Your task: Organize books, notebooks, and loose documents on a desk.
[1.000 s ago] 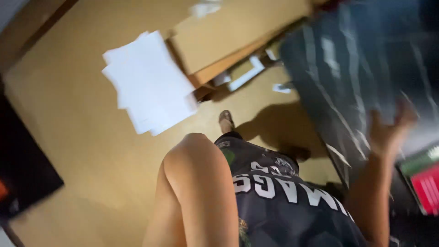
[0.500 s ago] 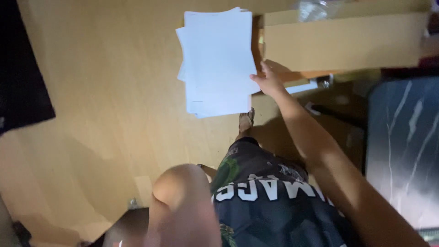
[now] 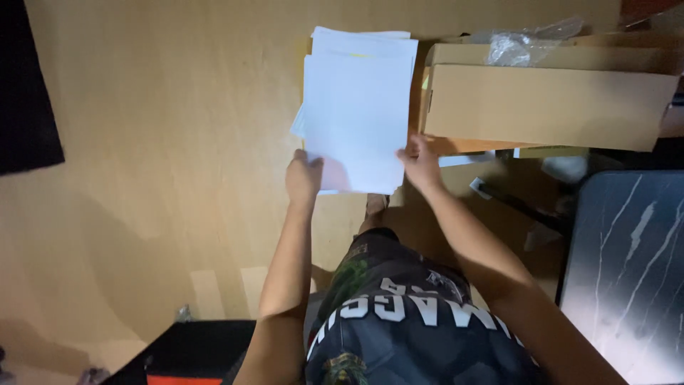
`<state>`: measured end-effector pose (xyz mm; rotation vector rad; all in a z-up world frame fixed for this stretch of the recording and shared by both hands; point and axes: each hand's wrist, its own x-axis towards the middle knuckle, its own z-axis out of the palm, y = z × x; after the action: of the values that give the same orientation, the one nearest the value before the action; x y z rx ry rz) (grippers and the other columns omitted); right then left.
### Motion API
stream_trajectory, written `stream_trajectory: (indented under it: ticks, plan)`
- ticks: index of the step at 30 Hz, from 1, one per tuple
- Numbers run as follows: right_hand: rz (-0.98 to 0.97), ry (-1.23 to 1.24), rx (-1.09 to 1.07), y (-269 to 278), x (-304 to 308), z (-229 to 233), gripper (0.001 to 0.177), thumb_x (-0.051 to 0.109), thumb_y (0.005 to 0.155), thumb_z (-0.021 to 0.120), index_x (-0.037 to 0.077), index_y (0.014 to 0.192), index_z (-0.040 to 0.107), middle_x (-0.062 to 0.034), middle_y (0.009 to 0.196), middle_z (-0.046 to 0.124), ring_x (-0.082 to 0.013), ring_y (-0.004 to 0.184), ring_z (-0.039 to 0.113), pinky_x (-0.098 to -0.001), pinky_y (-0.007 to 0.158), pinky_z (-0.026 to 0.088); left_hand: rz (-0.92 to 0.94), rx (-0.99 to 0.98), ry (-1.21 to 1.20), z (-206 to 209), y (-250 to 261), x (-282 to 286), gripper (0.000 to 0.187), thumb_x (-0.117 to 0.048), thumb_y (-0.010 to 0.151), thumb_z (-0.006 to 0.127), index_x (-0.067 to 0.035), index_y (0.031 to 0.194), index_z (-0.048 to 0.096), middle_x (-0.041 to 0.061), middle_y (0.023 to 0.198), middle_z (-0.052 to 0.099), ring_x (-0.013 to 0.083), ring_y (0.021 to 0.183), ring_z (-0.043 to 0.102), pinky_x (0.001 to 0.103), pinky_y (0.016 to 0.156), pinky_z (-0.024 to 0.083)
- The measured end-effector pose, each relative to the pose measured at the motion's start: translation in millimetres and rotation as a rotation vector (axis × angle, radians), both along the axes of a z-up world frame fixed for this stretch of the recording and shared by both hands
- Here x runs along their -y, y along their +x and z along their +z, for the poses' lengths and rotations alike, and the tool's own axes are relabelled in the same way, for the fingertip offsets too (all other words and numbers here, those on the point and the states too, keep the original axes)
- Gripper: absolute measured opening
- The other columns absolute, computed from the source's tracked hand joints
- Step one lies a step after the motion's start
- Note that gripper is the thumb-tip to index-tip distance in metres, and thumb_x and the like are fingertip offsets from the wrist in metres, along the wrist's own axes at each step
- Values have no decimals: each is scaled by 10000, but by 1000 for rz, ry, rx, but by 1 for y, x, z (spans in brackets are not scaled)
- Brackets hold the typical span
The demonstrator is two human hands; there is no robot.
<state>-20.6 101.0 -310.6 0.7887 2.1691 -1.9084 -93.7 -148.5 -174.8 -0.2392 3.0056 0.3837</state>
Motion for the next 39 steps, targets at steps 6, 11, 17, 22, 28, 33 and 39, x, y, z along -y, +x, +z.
stream_trajectory:
  ticks: [6, 11, 17, 22, 28, 33, 39]
  plan:
    - [-2, -533, 212, -16, -15, 21, 519, 316, 899, 685, 97, 1358, 581, -82, 1154, 699, -245, 1017, 697, -457, 851, 592, -370, -31, 324, -2, 44, -54, 454, -28, 854, 601, 31, 1301, 552, 263, 1036, 705, 410, 936, 714, 458, 792, 569]
    - [-99, -395, 233, -8, -20, 7, 519, 229, 929, 725, 74, 1374, 507, -114, 1212, 679, -241, 1004, 698, -396, 858, 574, -388, 170, 264, 48, 74, -115, 508, -24, 766, 652, -9, 1247, 490, 263, 984, 679, 443, 864, 685, 509, 757, 539]
    - [-96, -613, 113, -5, -29, 9, 429, 81, 886, 695, 35, 1305, 618, -121, 1185, 715, -234, 1053, 700, -393, 884, 587, -273, 186, 132, 12, 22, -68, 483, -22, 831, 595, -70, 1297, 478, 279, 998, 696, 463, 936, 676, 543, 781, 526]
    - [14, -780, 245, -12, -23, 53, 590, 68, 872, 671, 97, 1428, 477, -116, 1266, 652, -268, 1137, 672, -474, 920, 577, -341, 268, -40, 42, -20, -45, 701, -9, 765, 606, -102, 1433, 415, 274, 1096, 690, 445, 999, 666, 515, 824, 526]
    - [-31, -950, 72, 5, -14, -2, 642, -6, 861, 651, 19, 1453, 403, -224, 1399, 585, -375, 1264, 629, -531, 1004, 515, -535, 527, 240, 72, -24, -70, 545, -122, 756, 739, -58, 1270, 570, 189, 1038, 686, 340, 1014, 660, 418, 857, 529]
    - [-128, -965, 122, 43, -33, -9, 681, 29, 909, 633, 96, 1510, 321, -181, 1416, 546, -307, 1315, 558, -447, 1083, 484, -339, 38, 460, 45, -66, -47, 274, -359, 1029, 712, -106, 1110, 775, 104, 1107, 810, 225, 1034, 735, 352, 944, 557]
    - [-171, -1141, -44, 123, -59, -76, 766, 34, 935, 668, -3, 1592, 275, -215, 1428, 527, -300, 1283, 587, -457, 1082, 477, -482, -120, -307, 43, -72, -68, 1025, -511, 649, 922, -197, 1490, 426, 216, 1578, 228, 488, 1429, 219, 718, 1068, 222]
